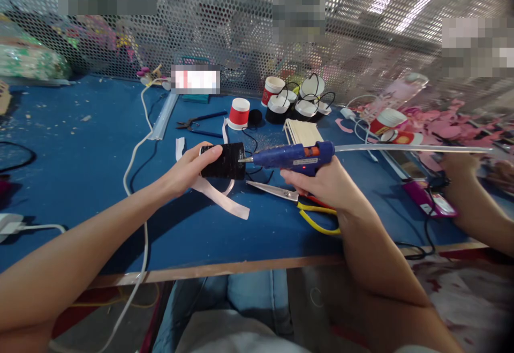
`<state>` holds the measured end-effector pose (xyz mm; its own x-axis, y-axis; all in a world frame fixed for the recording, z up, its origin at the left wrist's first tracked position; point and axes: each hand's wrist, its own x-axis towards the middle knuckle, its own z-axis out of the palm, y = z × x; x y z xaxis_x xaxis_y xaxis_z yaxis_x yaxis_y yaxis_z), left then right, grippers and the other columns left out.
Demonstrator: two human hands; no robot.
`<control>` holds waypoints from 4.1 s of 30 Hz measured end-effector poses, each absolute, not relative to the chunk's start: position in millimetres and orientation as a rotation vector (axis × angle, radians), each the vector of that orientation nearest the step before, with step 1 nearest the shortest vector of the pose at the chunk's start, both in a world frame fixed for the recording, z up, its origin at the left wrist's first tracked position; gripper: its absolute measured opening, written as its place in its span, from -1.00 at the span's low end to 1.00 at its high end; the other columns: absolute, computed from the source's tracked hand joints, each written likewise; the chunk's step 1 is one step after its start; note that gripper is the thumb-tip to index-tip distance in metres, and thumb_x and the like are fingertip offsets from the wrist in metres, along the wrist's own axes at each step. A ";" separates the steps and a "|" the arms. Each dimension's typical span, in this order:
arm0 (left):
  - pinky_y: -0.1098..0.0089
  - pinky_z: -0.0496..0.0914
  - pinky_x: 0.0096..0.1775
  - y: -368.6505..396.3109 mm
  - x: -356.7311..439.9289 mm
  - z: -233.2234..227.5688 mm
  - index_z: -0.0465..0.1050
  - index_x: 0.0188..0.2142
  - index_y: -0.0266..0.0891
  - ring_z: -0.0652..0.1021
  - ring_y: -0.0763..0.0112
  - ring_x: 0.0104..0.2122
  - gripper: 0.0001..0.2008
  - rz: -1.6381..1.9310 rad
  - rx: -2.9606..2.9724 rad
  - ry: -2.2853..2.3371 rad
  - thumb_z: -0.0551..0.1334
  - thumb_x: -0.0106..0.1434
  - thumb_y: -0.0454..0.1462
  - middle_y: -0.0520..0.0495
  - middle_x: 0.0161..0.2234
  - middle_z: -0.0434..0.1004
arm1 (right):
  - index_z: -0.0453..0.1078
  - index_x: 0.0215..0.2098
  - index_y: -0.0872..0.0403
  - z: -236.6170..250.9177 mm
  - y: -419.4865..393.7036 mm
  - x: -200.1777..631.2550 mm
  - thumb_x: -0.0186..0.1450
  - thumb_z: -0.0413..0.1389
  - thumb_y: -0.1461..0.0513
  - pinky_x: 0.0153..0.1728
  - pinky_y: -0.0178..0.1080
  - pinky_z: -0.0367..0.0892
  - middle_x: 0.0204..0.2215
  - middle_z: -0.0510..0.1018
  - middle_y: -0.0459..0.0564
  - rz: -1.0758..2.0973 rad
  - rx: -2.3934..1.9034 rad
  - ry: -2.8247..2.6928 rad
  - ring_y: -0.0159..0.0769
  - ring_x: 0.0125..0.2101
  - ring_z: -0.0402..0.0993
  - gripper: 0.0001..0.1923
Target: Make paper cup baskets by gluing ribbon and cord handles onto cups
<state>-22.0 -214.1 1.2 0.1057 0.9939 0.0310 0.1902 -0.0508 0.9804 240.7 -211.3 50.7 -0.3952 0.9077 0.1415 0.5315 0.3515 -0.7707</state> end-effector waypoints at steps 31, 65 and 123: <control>0.43 0.21 -0.41 -219.1 -21.3 9.7 0.28 -0.25 -0.21 0.32 0.46 -0.50 -0.65 1.108 1.606 1.263 0.14 0.15 0.01 0.07 -0.49 0.30 | 0.27 -0.64 0.10 54.1 -210.7 247.1 0.19 0.14 0.08 -0.62 -0.37 0.24 -0.75 0.36 -0.13 0.838 -1.237 -2.086 -0.47 -0.70 0.28 -0.65; 0.46 0.20 -0.45 -222.3 -17.6 10.2 0.27 -0.26 -0.22 0.33 0.46 -0.49 -0.65 1.122 1.531 1.232 0.16 0.14 0.00 0.05 -0.48 0.33 | 0.26 -0.64 0.08 52.7 -210.5 246.4 0.18 0.13 0.05 -0.62 -0.34 0.27 -0.75 0.36 -0.12 0.849 -1.255 -2.061 -0.45 -0.70 0.28 -0.64; 0.54 0.16 -0.60 -221.4 -14.6 5.0 0.27 -0.18 -0.20 0.31 0.59 -0.62 -0.59 1.184 1.360 1.175 0.26 0.07 -0.04 0.10 -0.50 0.31 | 0.35 -0.48 0.12 42.3 -181.5 253.8 0.06 0.26 0.17 -0.67 -0.38 0.18 -0.67 0.37 -0.16 1.122 -1.109 -1.561 -0.50 -0.68 0.25 -0.79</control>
